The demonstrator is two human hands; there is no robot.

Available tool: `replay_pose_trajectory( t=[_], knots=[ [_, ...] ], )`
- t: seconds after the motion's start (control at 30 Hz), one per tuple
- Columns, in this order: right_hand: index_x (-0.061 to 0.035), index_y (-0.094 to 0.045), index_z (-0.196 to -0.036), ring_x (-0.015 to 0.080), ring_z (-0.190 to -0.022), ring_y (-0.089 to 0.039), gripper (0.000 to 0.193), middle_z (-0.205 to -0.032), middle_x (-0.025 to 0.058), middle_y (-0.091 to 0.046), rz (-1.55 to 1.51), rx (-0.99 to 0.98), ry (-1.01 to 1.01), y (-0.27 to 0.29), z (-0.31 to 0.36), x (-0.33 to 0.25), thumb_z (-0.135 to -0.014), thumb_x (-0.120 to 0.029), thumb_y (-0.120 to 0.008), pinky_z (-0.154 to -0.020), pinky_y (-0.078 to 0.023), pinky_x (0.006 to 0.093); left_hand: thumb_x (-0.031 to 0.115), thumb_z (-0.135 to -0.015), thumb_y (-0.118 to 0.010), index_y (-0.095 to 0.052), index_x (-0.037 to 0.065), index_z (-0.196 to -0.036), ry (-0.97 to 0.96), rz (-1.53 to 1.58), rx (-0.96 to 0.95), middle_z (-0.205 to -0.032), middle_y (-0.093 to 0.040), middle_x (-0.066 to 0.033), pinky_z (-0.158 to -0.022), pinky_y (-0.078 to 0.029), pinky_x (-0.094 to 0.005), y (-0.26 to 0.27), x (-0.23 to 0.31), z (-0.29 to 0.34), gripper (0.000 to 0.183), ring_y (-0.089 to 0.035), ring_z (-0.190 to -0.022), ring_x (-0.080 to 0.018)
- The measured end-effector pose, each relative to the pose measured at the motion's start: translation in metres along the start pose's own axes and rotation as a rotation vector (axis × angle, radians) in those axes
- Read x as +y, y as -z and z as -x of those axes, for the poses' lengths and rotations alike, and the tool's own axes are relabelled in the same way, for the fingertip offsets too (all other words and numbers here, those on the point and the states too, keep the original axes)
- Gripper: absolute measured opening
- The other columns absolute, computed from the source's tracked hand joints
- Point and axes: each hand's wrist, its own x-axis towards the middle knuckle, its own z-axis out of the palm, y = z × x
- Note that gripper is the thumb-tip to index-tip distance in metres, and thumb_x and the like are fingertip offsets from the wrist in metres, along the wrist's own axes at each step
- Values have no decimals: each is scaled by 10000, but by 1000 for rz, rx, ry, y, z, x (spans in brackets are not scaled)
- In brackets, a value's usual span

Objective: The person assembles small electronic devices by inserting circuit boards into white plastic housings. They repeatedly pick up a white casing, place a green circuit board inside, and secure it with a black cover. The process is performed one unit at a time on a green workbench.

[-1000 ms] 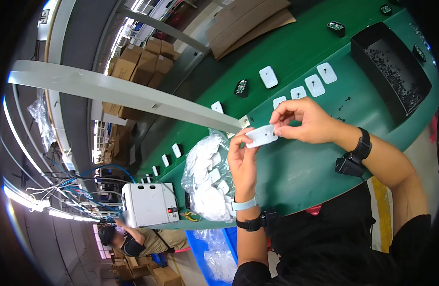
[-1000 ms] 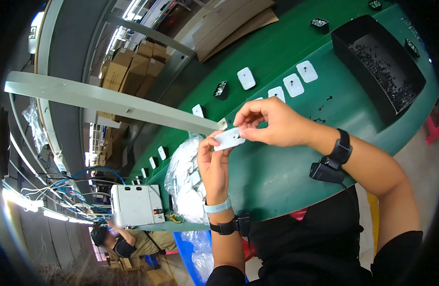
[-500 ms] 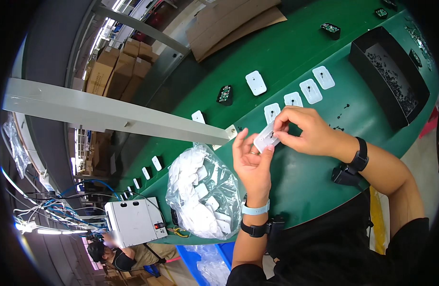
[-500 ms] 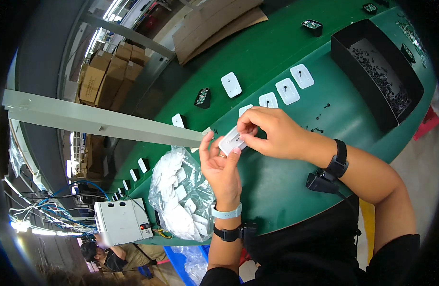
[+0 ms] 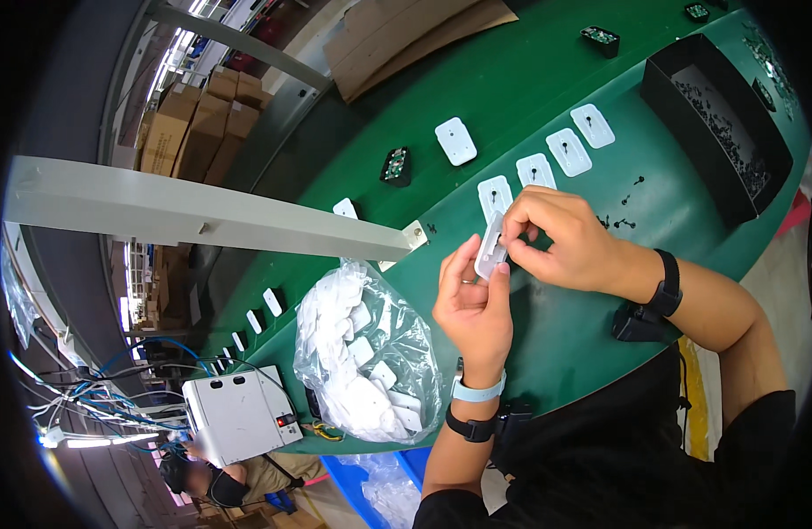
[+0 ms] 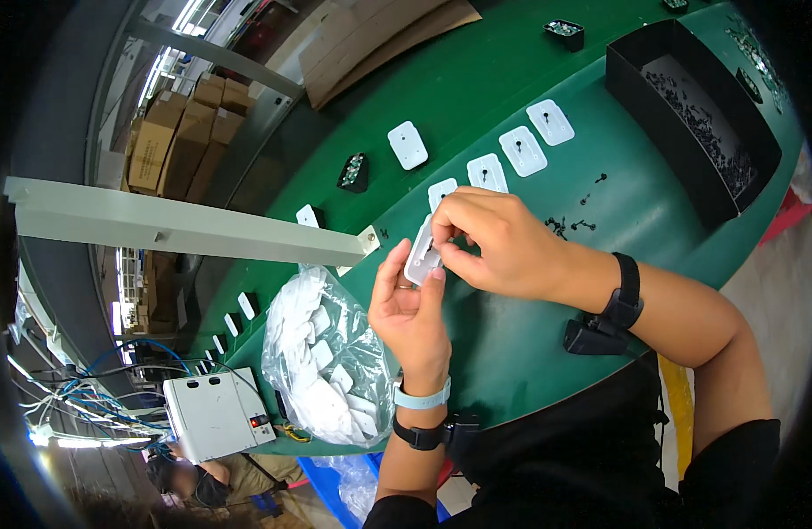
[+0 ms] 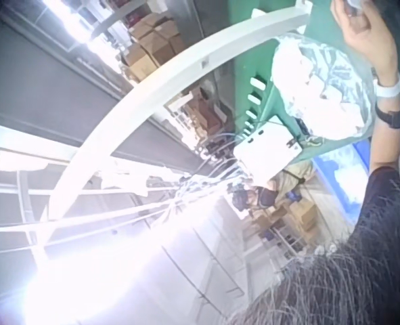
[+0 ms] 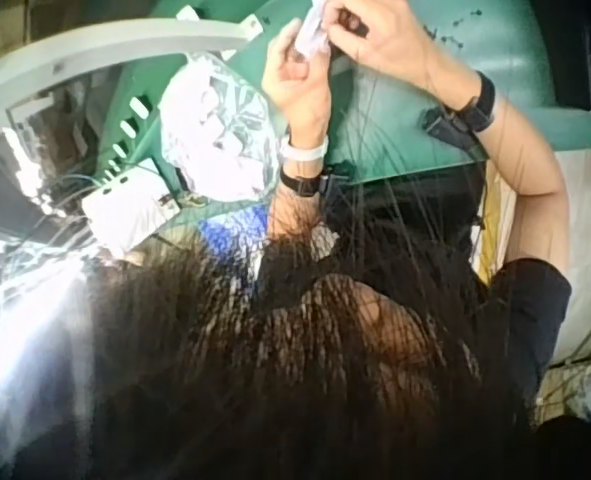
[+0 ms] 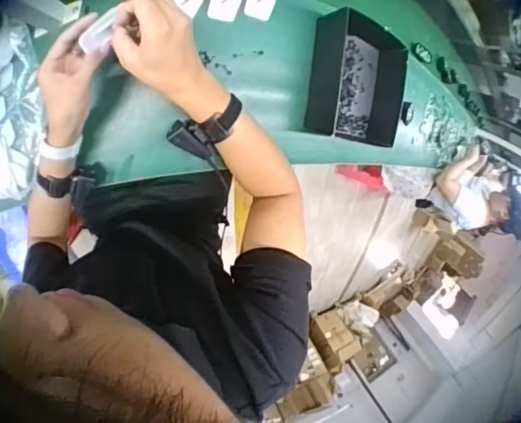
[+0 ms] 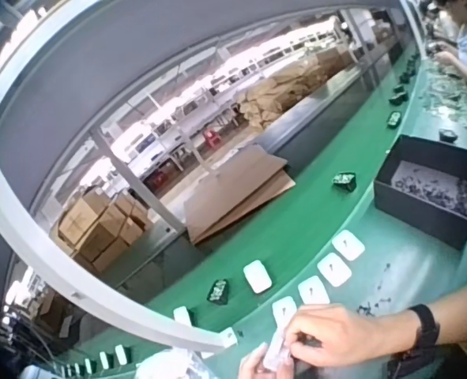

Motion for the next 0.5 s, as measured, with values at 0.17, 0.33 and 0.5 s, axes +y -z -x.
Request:
replay_pose_trajectory(
  t=[0.17,0.33,0.5],
  knots=[
    [-17,-614,-1056,137,-831,-608,287,-953,50,-618,-218,-40,-259,6,-6,-1,-794,39,-716,-706,-526,266,-126,-866,-658,-516,-103,-1345,140,85,3,-1270,-624,-182,-988,-507,-324,5,1,0,500,-626,-1154,-201],
    [-4,-604,-1171,99,-927,-595,362,-1040,47,-603,-468,-230,-492,11,-8,8,-830,31,-719,-785,-530,246,-39,-930,-619,-528,-108,-1321,306,235,-48,-1261,-632,-173,-1034,-490,-361,6,5,-6,407,-629,-1158,-229],
    [14,-614,-1106,107,-913,-609,296,-985,52,-609,-511,-259,-473,13,-8,13,-828,32,-717,-780,-546,247,17,-967,-612,-594,-97,-1234,406,217,-134,-1176,-678,-159,-968,-548,-353,8,-4,-12,291,-683,-1055,-226]
  ],
)
